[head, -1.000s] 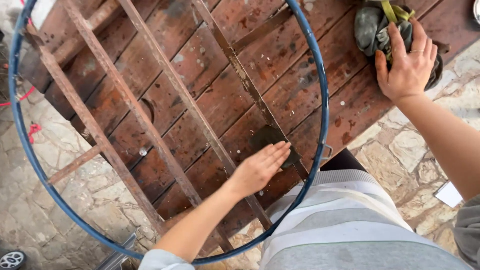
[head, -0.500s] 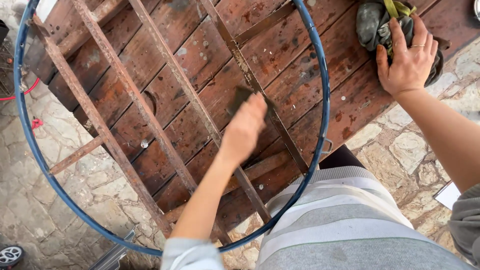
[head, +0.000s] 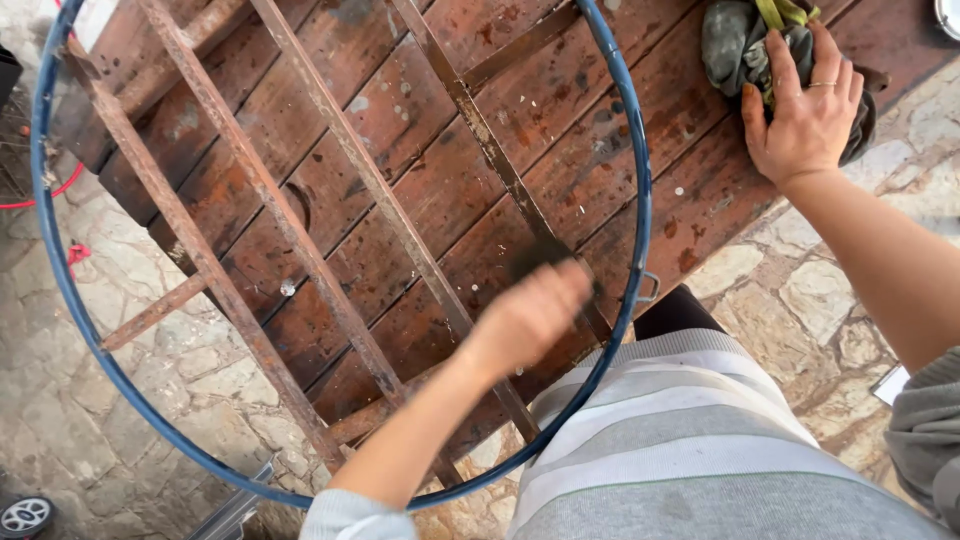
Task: Sanding a circular metal grate using a sanding sponge and water
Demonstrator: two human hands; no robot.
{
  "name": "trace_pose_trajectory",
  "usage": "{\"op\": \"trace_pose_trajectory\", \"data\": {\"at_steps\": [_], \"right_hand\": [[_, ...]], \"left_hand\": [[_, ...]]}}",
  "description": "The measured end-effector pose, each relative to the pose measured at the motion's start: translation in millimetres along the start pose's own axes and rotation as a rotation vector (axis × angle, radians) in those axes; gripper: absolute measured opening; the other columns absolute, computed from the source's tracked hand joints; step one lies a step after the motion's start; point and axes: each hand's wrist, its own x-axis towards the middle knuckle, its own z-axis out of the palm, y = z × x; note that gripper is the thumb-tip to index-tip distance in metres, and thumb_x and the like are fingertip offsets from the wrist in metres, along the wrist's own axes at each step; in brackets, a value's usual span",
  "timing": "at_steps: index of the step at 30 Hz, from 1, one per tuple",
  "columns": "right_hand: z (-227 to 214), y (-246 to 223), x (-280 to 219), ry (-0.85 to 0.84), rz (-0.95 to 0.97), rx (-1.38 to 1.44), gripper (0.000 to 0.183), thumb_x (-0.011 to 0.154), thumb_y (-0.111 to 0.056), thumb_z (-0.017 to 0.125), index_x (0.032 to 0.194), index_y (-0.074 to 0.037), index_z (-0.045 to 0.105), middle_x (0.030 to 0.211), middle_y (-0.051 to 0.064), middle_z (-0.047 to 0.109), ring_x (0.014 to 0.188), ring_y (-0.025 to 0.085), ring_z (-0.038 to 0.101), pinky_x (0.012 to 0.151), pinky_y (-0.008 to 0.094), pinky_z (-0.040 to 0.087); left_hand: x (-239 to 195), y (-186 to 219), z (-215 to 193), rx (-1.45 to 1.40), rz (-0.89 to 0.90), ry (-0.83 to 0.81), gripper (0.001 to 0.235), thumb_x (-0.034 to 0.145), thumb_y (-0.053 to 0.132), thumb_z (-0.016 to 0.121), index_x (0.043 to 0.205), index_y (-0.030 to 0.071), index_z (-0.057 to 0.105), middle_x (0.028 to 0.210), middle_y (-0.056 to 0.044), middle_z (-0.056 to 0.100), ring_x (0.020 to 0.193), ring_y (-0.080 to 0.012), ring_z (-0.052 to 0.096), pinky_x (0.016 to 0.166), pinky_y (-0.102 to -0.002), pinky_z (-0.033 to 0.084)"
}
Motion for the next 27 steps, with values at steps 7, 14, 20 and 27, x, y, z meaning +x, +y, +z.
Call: {"op": "trace_pose_trajectory", "data": {"at_steps": [7,14,20,27], "right_hand": [[-1,0,-2,-0.015,0.028,-0.020,0.044,0.116,-0.025,0.068,0.155,-0.004,0.066,0.148,0.026,0.049,0.105,0.052,0.062,0.081,0.061,0.050],[-3,-6,1,-0.038,0.068,-0.052,0.052,0.105,-0.027,0.071,0.152,-0.006,0.067,0.148,0.029,0.052,0.108,0.052,0.059,0.086,0.062,0.049],[-4,-6,9,0.027,0.099,-0.112,0.052,0.101,-0.034,0.065,0.149,-0.014,0.064,0.143,0.025,0.059,0.107,0.047,0.061,0.090,0.058,0.049],[0,-7,13,0.062,0.115,-0.151,0.051,0.099,-0.041,0.060,0.146,-0.021,0.062,0.143,0.019,0.061,0.099,0.040,0.066,0.081,0.051,0.052]], "left_hand": [[-10,-7,19,-0.517,-0.224,-0.072,0.050,0.108,0.015,0.058,0.155,0.003,0.043,0.163,-0.013,0.039,0.153,-0.0253,0.038,0.130,-0.040,0.027],[-17,-4,7,-0.793,-0.213,0.184,0.042,0.104,0.003,0.051,0.144,-0.007,0.054,0.154,-0.021,0.050,0.144,-0.0335,0.049,0.124,-0.044,0.038],[-2,16,-7,-0.570,-0.173,0.090,0.051,0.103,0.015,0.045,0.148,-0.009,0.049,0.155,-0.025,0.048,0.142,-0.0360,0.048,0.120,-0.044,0.036],[-5,-20,59,-0.524,-0.469,0.193,0.059,0.097,0.013,0.056,0.150,-0.010,0.043,0.156,-0.026,0.045,0.143,-0.0381,0.046,0.124,-0.044,0.029]]}}
